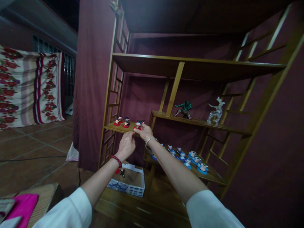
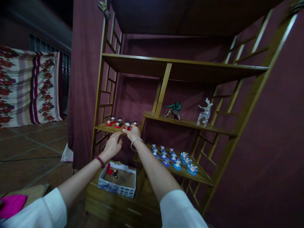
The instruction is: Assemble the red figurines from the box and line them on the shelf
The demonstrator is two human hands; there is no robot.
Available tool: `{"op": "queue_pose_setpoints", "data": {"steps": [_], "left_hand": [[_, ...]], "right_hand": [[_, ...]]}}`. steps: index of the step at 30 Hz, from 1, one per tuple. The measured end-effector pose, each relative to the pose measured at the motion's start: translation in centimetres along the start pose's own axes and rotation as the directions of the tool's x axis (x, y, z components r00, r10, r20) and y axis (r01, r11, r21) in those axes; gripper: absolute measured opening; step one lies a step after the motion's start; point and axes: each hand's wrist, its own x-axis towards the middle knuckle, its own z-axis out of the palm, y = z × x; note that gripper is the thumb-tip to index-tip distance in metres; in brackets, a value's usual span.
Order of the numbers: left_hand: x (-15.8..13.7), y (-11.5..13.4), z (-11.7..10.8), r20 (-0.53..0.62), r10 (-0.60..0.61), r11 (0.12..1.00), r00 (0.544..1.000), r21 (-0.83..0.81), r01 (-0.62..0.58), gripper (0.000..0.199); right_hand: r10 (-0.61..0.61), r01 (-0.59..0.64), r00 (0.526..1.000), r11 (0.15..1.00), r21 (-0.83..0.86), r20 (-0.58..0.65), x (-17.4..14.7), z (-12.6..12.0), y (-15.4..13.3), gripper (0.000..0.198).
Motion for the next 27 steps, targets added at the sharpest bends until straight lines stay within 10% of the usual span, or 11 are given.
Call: {"op": "queue_pose_setpoints", "data": {"steps": [21, 27], "left_hand": [[7.4, -4.3, 1.8, 0.428, -0.118, 0.895, 0.896, 0.436, -0.091, 0.047], [8.4, -5.1, 1.7, 0.487, -0.149, 0.941, 0.861, 0.337, -0.028, 0.062]], "right_hand": [[0.095, -0.099, 0.995, 0.975, -0.198, -0.030, 7.8, 3.8, 3.3, 0.027], [0.114, -0.122, 0.993, 0.953, -0.279, -0.042, 9.1, 5.2, 3.2, 0.030]]}}
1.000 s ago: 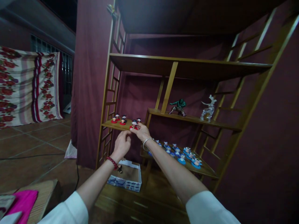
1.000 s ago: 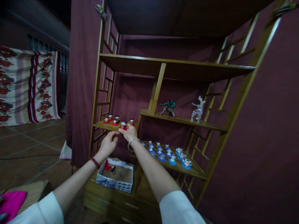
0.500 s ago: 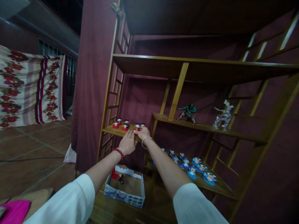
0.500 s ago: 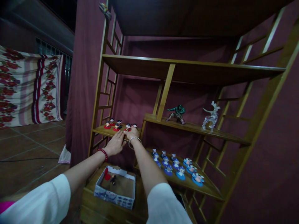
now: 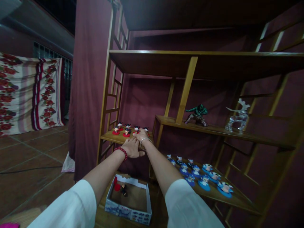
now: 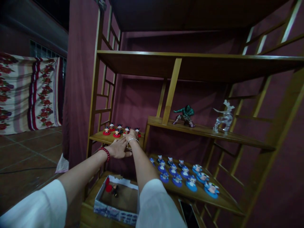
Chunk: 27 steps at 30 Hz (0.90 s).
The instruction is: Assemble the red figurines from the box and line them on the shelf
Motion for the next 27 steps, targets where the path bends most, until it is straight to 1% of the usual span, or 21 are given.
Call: {"op": "queue_pose_setpoints", "data": {"steps": [3, 8, 12, 15, 19, 22, 27], "left_hand": [[0.1, -0.5, 0.0, 0.003, 0.023, 0.999, 1.000, -0.036, -0.022, 0.068], [0.2, -0.7, -0.1, 0.034, 0.028, 0.999, 0.999, 0.026, -0.029, 0.069], [0.1, -0.8, 0.0, 0.025, 0.019, 0.999, 0.999, -0.037, -0.018, 0.067], [0.1, -0.9, 0.1, 0.004, 0.021, 0.998, 1.000, -0.057, -0.021, 0.065], [0.1, -0.9, 0.1, -0.026, 0.052, 0.998, 0.998, 0.020, -0.052, 0.065], [0.0, -0.8, 0.1, -0.010, 0.068, 0.995, 0.998, 0.080, -0.067, 0.063], [-0.1, -0.5, 0.0, 0.003, 0.071, 0.990, 0.997, 0.119, -0.071, 0.063]], "right_hand": [[0.025, -0.025, 1.000, 0.999, -0.041, 0.005, 0.3, 0.1, -0.4, 0.029], [0.017, -0.016, 1.000, 0.992, -0.125, 0.009, 0.8, 0.3, -0.4, 0.027], [0.028, -0.020, 0.999, 0.979, -0.203, 0.040, 1.2, 0.5, -0.3, 0.031], [0.042, -0.034, 0.999, 0.976, -0.214, 0.033, 1.4, 0.6, -0.3, 0.033], [0.046, -0.038, 0.998, 0.979, -0.202, 0.033, 1.4, 0.4, -0.5, 0.031], [0.055, -0.046, 0.998, 0.979, -0.198, 0.043, 1.3, 0.1, -0.7, 0.032], [0.069, -0.063, 0.997, 0.981, -0.184, 0.030, 1.1, 0.0, -0.9, 0.036]]}}
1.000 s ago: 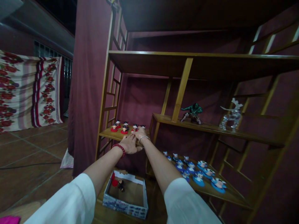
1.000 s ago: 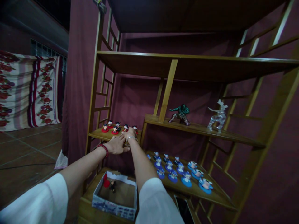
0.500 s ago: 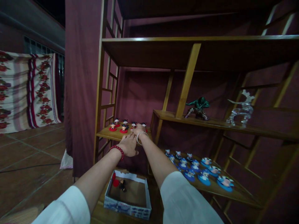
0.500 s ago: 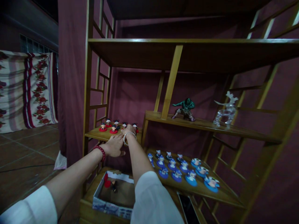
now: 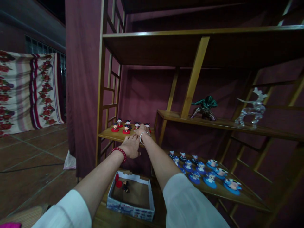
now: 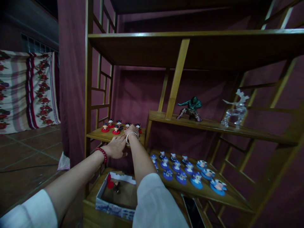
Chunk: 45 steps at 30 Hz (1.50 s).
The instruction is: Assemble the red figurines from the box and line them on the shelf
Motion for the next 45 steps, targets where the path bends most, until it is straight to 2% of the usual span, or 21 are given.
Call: {"op": "queue_pose_setpoints", "data": {"steps": [8, 11, 14, 16, 21, 24, 27, 29, 32, 36, 42, 45], "left_hand": [[0.0, 0.1, 0.0, 0.015, 0.002, 0.998, 1.000, 0.067, -0.003, 0.064], [-0.1, 0.8, -0.4, 0.085, -0.037, 0.970, 0.996, 0.243, 0.016, 0.068], [-0.2, 1.6, -0.8, 0.199, -0.105, 0.878, 0.974, 0.479, -0.003, 0.072], [-0.2, 1.8, -0.9, 0.239, -0.142, 0.822, 0.961, 0.570, -0.021, 0.073], [0.0, 1.7, -0.9, 0.237, -0.155, 0.795, 0.959, 0.607, -0.021, 0.074], [-0.1, 1.7, -0.9, 0.235, -0.154, 0.792, 0.960, 0.610, -0.022, 0.074], [-0.2, 1.8, -0.9, 0.228, -0.154, 0.791, 0.962, 0.611, -0.018, 0.074], [-0.2, 1.9, -0.8, 0.215, -0.146, 0.790, 0.966, 0.612, -0.017, 0.070], [-0.4, 1.9, -0.7, 0.198, -0.133, 0.783, 0.971, 0.622, -0.020, 0.062], [-0.6, 2.1, -0.8, 0.198, -0.139, 0.773, 0.970, 0.635, -0.019, 0.058], [-0.6, 2.2, -1.1, 0.218, -0.153, 0.771, 0.964, 0.637, -0.021, 0.058], [-0.5, 2.2, -1.0, 0.224, -0.158, 0.769, 0.962, 0.639, -0.022, 0.056]], "right_hand": [[-0.003, 0.003, 1.000, 0.999, 0.049, -0.007, 0.2, 0.1, 0.2, 0.036], [0.020, -0.020, 1.000, 0.999, 0.028, -0.007, 0.1, 0.0, 0.1, 0.038], [0.040, -0.040, 0.999, 0.999, -0.006, 0.002, 0.2, 0.0, 0.0, 0.038], [0.038, -0.037, 0.999, 0.999, -0.033, 0.009, 0.3, 0.0, 0.0, 0.038], [0.005, -0.005, 1.000, 0.998, -0.064, 0.011, 0.0, -0.2, 0.0, 0.043], [-0.015, 0.013, 0.999, 0.999, -0.048, -0.045, -0.7, -0.5, 0.0, 0.046], [-0.042, 0.042, 0.991, 0.999, -0.001, -0.125, -1.5, -0.7, 0.0, 0.039], [-0.088, 0.095, 0.987, 0.995, 0.044, -0.136, -1.8, -0.7, 0.0, 0.031], [-0.189, 0.194, 0.980, 0.975, 0.104, -0.063, -2.2, -0.5, -0.3, 0.026], [-0.306, 0.300, 0.951, 0.947, 0.110, 0.036, -2.4, -0.2, -0.9, 0.032], [-0.312, 0.312, 0.925, 0.949, 0.033, 0.220, -1.7, -0.3, -1.6, 0.040], [-0.319, 0.330, 0.915, 0.944, -0.004, 0.248, -1.4, -0.2, -1.8, 0.041]]}}
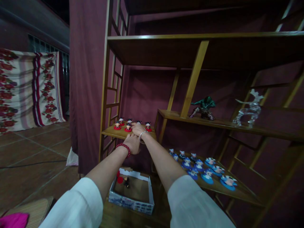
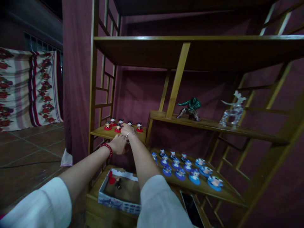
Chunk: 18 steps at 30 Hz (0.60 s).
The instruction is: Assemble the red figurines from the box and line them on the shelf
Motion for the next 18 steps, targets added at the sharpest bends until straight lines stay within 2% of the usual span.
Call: {"op": "queue_pose_setpoints", "data": {"steps": [9, 14, 18], "left_hand": [[-0.02, 0.01, 0.05, -0.006, 0.007, 1.000, 1.000, 0.013, -0.007, 0.057], [0.13, -0.01, 0.13, -0.003, 0.006, 0.999, 1.000, 0.031, -0.006, 0.060], [0.28, -0.03, 0.27, -0.012, 0.000, 0.999, 1.000, 0.038, 0.000, 0.060]], "right_hand": [[-0.018, 0.017, 1.000, 0.999, -0.047, -0.014, -0.35, 0.15, 0.30, 0.038], [0.017, -0.016, 1.000, 0.999, -0.037, 0.026, -0.05, -0.19, 0.36, 0.040], [-0.033, 0.033, 0.999, 0.999, 0.018, 0.017, 0.31, -0.15, 0.50, 0.040]]}}
